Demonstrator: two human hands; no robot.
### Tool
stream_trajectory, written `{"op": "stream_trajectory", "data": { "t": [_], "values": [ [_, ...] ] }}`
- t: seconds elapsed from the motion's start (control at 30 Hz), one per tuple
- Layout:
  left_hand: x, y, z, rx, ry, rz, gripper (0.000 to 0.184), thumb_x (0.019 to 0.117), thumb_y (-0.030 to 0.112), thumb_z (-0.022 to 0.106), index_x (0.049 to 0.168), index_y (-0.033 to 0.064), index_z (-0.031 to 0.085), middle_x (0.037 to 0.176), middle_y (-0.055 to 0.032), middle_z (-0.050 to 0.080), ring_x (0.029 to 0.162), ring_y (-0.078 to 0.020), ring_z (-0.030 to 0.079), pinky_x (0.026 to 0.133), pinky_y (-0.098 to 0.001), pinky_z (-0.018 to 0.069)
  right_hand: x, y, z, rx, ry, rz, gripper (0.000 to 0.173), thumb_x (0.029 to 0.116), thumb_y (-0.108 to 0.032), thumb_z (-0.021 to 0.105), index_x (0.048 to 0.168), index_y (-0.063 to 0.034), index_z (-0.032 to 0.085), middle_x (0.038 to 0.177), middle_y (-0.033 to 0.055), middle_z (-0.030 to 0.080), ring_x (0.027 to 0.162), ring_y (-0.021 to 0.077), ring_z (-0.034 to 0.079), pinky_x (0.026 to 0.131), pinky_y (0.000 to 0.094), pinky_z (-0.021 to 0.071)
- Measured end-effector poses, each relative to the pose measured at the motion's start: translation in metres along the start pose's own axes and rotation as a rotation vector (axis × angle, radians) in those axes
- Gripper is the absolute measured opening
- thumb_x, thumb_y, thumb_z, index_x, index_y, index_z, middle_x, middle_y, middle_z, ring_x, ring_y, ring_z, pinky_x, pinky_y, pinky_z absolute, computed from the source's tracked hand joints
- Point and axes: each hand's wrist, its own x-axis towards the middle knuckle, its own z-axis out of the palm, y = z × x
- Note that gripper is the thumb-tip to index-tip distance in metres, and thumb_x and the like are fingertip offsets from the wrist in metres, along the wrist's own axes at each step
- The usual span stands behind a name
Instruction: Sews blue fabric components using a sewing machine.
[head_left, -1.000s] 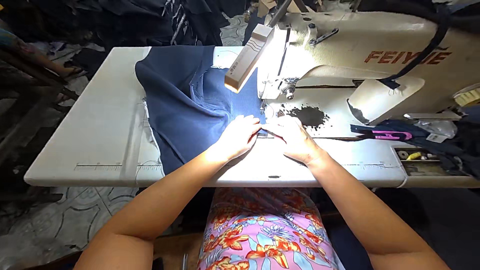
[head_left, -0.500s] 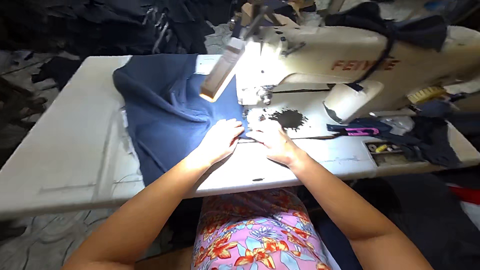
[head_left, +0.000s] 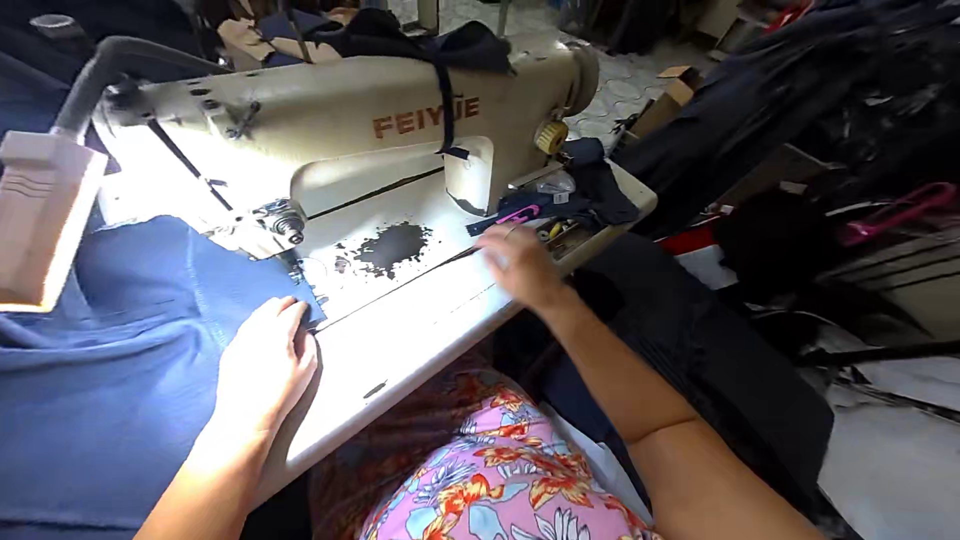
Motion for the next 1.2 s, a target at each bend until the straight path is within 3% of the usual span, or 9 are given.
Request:
{"op": "stream_trajectory", "data": {
  "t": [0.07, 0.13, 0.33, 0.6, 0.73, 1.0, 1.13, 1.2],
  "values": [
    [0.000, 0.001, 0.000, 0.000, 0.005, -0.009, 0.041, 0.0944, 0.010, 0.045, 0.123, -0.0102, 0.065, 0.134, -0.0308, 0.061, 0.128, -0.0500, 0.057, 0.103, -0.0663, 0.0434, 0.013, 0.051, -0.030, -0.078, -0.011, 0.326, 0.022, 0.0985, -0.007, 0.059, 0.110, 0.0027, 0.075, 0.116, 0.0231, 0.072, 0.115, 0.0391, 0.067, 0.102, 0.0543, 0.0513],
    [0.000, 0.001, 0.000, 0.002, 0.006, -0.015, 0.041, 0.0936, 0.011, 0.045, 0.123, -0.0103, 0.065, 0.134, -0.0306, 0.061, 0.128, -0.0497, 0.057, 0.103, -0.0663, 0.0437, 0.021, 0.094, -0.051, -0.109, -0.015, 0.570, 0.023, 0.0983, -0.008, 0.060, 0.111, 0.0024, 0.075, 0.122, 0.0262, 0.068, 0.122, 0.0436, 0.061, 0.104, 0.0609, 0.0457],
    [0.001, -0.003, 0.003, -0.001, 0.012, -0.012, 0.043, 0.0935, 0.012, 0.044, 0.123, -0.0097, 0.065, 0.133, -0.0306, 0.061, 0.128, -0.0500, 0.057, 0.103, -0.0656, 0.0433, 0.033, 0.136, -0.058, -0.088, -0.099, 0.845, 0.020, 0.0958, -0.012, 0.066, 0.107, -0.0015, 0.077, 0.124, 0.0244, 0.067, 0.125, 0.0417, 0.059, 0.103, 0.0609, 0.0460],
    [0.001, -0.001, 0.003, -0.012, 0.018, -0.017, 0.043, 0.0931, 0.012, 0.044, 0.123, -0.0100, 0.065, 0.133, -0.0299, 0.062, 0.128, -0.0489, 0.057, 0.104, -0.0640, 0.0434, 0.036, 0.142, -0.041, -0.040, -0.079, 0.925, 0.025, 0.0926, -0.019, 0.074, 0.107, 0.0011, 0.075, 0.121, 0.0250, 0.068, 0.122, 0.0438, 0.059, 0.101, 0.0637, 0.0455],
    [0.000, -0.003, 0.003, -0.012, 0.029, -0.013, 0.043, 0.0928, 0.012, 0.044, 0.122, -0.0091, 0.066, 0.132, -0.0293, 0.063, 0.128, -0.0476, 0.058, 0.104, -0.0630, 0.0437, 0.034, 0.142, -0.035, -0.025, -0.049, 0.918, 0.026, 0.0935, -0.017, 0.073, 0.111, 0.0008, 0.074, 0.124, 0.0259, 0.066, 0.123, 0.0441, 0.058, 0.101, 0.0639, 0.0450],
    [0.000, -0.002, -0.003, 0.006, -0.007, -0.014, 0.038, 0.0933, 0.006, 0.047, 0.123, -0.0104, 0.065, 0.132, -0.0306, 0.063, 0.127, -0.0491, 0.058, 0.105, -0.0634, 0.0439, 0.035, 0.130, -0.043, 0.014, 0.029, 0.885, 0.020, 0.0947, -0.013, 0.069, 0.107, 0.0012, 0.075, 0.118, 0.0260, 0.068, 0.119, 0.0433, 0.060, 0.100, 0.0655, 0.0438],
    [0.012, 0.007, -0.028, 0.019, -0.167, -0.032, 0.027, 0.0967, 0.001, 0.058, 0.119, -0.0080, 0.070, 0.128, -0.0278, 0.065, 0.121, -0.0447, 0.062, 0.099, -0.0629, 0.0483, 0.034, 0.104, -0.062, 0.038, 0.038, 0.752, 0.027, 0.0987, -0.012, 0.063, 0.116, 0.0072, 0.070, 0.117, 0.0282, 0.069, 0.113, 0.0405, 0.066, 0.101, 0.0582, 0.0490],
    [0.017, 0.000, -0.036, -0.011, -0.206, -0.001, 0.025, 0.0998, 0.006, 0.058, 0.117, -0.0046, 0.072, 0.124, -0.0248, 0.066, 0.118, -0.0416, 0.064, 0.099, -0.0602, 0.0497, 0.037, 0.084, -0.060, 0.142, 0.006, 0.673, 0.027, 0.0975, -0.013, 0.065, 0.114, 0.0081, 0.069, 0.111, 0.0255, 0.070, 0.103, 0.0327, 0.068, 0.094, 0.0522, 0.0527]
  ]
}}
